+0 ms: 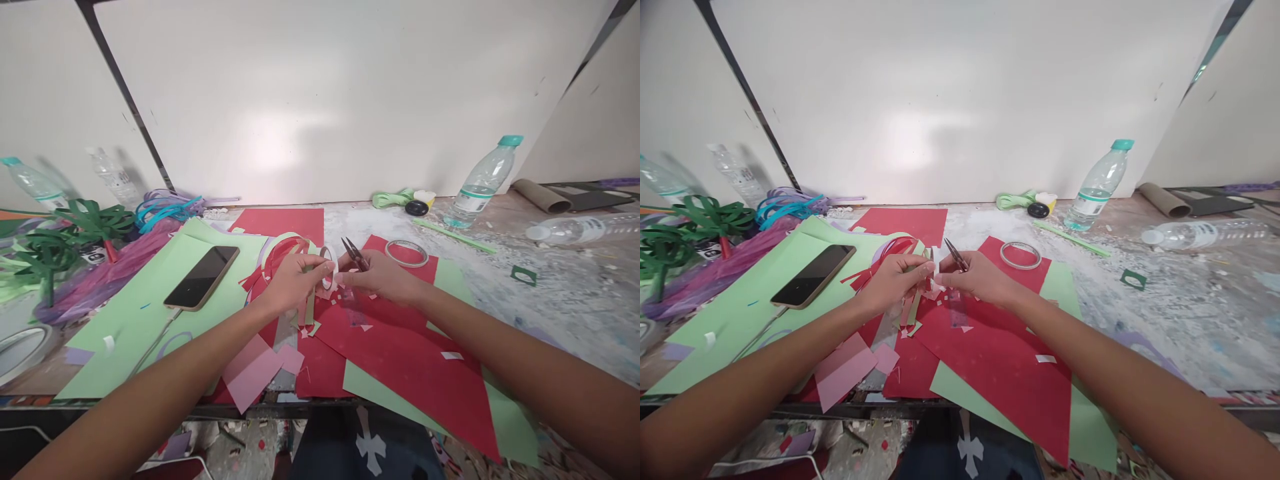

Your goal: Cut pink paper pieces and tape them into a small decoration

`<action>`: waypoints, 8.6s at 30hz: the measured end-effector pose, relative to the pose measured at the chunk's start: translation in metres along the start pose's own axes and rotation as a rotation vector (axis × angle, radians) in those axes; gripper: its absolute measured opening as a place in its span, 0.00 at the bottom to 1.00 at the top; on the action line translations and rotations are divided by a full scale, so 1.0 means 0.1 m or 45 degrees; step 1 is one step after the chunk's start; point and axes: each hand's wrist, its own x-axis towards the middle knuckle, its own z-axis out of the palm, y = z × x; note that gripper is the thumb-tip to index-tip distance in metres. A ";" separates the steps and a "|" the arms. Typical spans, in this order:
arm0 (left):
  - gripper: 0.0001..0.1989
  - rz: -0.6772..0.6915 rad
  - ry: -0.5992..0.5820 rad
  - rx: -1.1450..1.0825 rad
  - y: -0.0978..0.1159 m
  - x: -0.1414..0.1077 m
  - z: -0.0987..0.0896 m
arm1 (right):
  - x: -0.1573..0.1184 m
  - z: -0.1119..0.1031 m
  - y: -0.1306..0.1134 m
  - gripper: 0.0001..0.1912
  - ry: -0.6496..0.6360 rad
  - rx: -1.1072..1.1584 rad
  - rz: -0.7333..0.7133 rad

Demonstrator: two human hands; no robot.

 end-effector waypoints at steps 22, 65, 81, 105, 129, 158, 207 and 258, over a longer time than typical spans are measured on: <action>0.14 0.533 0.221 0.774 0.00 -0.03 -0.10 | -0.04 0.04 -0.06 0.08 -0.028 -0.033 -0.057; 0.13 0.463 0.198 1.049 -0.01 -0.05 -0.10 | -0.23 -0.09 -0.19 0.21 0.029 -0.697 -0.215; 0.14 0.482 0.235 1.141 0.03 -0.10 -0.02 | -0.23 -0.10 -0.21 0.19 -0.011 -0.977 -0.305; 0.12 0.569 0.265 1.208 0.06 -0.11 0.04 | -0.28 -0.06 -0.25 0.19 0.113 -1.279 -0.372; 0.12 0.401 0.307 0.828 0.03 -0.09 0.03 | -0.13 -0.40 0.03 0.22 -0.028 -0.994 -0.130; 0.15 0.504 0.312 0.657 0.02 -0.10 0.06 | -0.06 0.05 -0.01 0.09 -0.151 0.876 0.287; 0.14 -0.036 0.137 -0.128 -0.02 -0.02 -0.04 | -0.13 0.07 -0.07 0.03 0.295 -0.193 -0.404; 0.16 -0.032 0.104 0.167 -0.03 0.00 -0.03 | -0.16 0.07 -0.08 0.05 0.561 -0.358 -0.570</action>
